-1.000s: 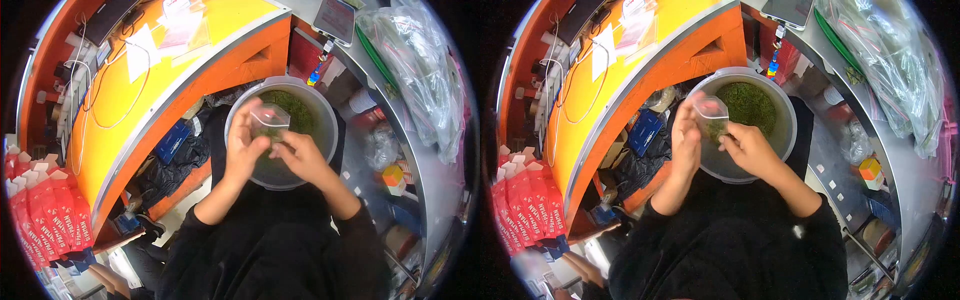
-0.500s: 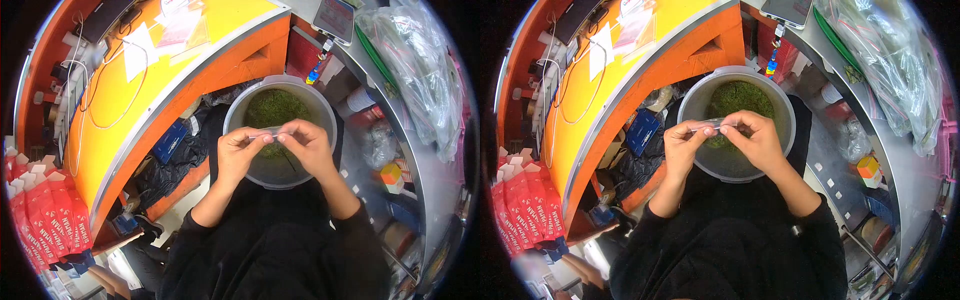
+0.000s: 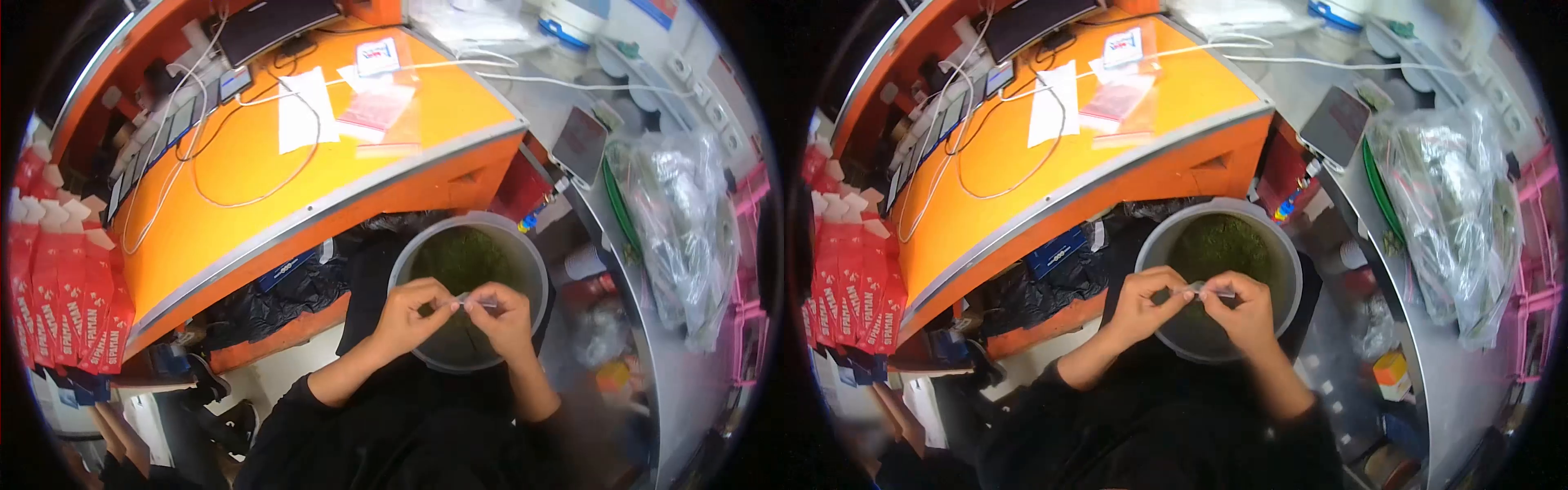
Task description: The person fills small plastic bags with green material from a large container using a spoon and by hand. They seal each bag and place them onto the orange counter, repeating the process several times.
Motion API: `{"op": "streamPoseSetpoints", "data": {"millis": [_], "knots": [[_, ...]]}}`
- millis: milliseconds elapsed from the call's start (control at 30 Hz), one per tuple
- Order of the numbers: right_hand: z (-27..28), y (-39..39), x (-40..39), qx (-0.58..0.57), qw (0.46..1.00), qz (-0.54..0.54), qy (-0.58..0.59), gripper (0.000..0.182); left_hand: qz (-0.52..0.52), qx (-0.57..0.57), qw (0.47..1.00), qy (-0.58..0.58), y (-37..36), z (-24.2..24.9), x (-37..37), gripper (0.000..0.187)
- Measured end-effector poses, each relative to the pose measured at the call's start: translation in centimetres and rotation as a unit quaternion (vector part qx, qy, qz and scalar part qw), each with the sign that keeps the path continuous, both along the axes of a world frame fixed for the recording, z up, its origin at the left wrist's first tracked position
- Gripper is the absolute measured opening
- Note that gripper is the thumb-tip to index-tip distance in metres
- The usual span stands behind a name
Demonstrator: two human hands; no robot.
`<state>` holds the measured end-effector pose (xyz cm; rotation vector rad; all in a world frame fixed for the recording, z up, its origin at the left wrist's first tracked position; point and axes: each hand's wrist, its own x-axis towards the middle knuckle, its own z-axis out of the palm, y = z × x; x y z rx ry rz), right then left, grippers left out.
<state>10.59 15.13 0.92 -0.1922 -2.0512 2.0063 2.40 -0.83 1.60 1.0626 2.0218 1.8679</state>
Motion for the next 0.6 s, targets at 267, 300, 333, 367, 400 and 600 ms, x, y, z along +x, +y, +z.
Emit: {"op": "streamPoseSetpoints", "data": {"millis": [267,300,333,367,400,600], "knots": [[1.9,-0.4,-1.0,0.127,0.991,0.036,0.006,0.005,-0.02,-0.018,0.999,0.03,-1.2,0.2,-0.6,0.005],[2.4,-0.3,-1.3,0.133,0.99,0.037,0.008,0.005,-0.021,-0.008,0.999,0.027,-1.3,0.5,-0.9,0.006],[3.0,-0.2,-1.5,0.138,0.99,0.036,0.01,0.004,-0.023,0.002,0.999,0.025,-1.4,1.0,-1.4,0.007],[4.1,0.6,-2.4,0.192,0.98,0.029,0.053,0.003,0.026,-0.01,0.99,0.137,-1.6,2.3,-2.6,0.009],[6.1,1.3,-3.1,0.245,0.965,-0.034,0.084,0.004,0.073,-0.023,0.967,0.244,-1.9,4.0,-4.2,0.013],[17.0,4.4,-5.3,0.483,0.74,-0.313,0.349,0.026,0.275,-0.211,0.789,0.507,-2.8,10.0,-14.9,0.023]]}}
